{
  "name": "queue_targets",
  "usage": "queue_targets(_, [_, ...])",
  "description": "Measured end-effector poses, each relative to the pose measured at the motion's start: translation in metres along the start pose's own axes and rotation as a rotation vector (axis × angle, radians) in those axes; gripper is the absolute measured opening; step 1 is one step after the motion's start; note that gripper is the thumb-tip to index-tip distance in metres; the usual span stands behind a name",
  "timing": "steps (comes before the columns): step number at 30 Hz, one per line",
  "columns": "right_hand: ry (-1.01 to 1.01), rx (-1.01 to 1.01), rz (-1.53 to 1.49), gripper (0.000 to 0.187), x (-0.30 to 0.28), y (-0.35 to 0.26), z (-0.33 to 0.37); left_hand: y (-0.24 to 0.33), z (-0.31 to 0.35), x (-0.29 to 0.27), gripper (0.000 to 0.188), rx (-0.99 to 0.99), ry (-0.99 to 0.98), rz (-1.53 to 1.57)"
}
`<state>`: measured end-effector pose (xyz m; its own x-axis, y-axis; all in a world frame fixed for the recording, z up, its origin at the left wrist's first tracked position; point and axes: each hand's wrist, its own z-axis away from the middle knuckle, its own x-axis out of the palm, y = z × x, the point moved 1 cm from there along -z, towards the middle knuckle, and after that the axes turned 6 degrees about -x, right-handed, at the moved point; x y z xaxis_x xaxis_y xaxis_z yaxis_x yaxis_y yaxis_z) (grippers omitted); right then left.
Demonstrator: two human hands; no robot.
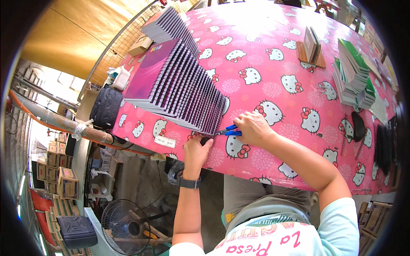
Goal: The person aligns notebooks in a stack and uses blue shears to trim the excess length from the plastic spiral bindings at a work table.
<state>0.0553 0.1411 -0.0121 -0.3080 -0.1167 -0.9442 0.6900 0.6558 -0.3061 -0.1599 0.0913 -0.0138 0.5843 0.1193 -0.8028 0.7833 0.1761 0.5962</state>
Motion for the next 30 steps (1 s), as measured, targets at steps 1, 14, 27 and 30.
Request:
queue_targets(1, [0.042,-0.028,0.056,0.034,0.0,-0.001,-0.001,-0.008,-0.002,0.003,0.03,0.018,0.019,0.02])
queue_targets(14, [-0.098,0.004,0.027,0.02,-0.002,-0.007,-0.015,0.004,0.002,0.003,0.03,-0.016,0.002,0.038])
queue_targets(27, [-0.064,-0.053,0.293,0.028,-0.003,-0.008,-0.013,0.008,0.005,0.014,0.031,0.09,0.055,-0.09])
queue_targets(30, [-0.045,-0.052,0.303,0.027,0.0,-0.008,-0.012,0.009,0.006,0.016,0.029,0.11,0.07,-0.1])
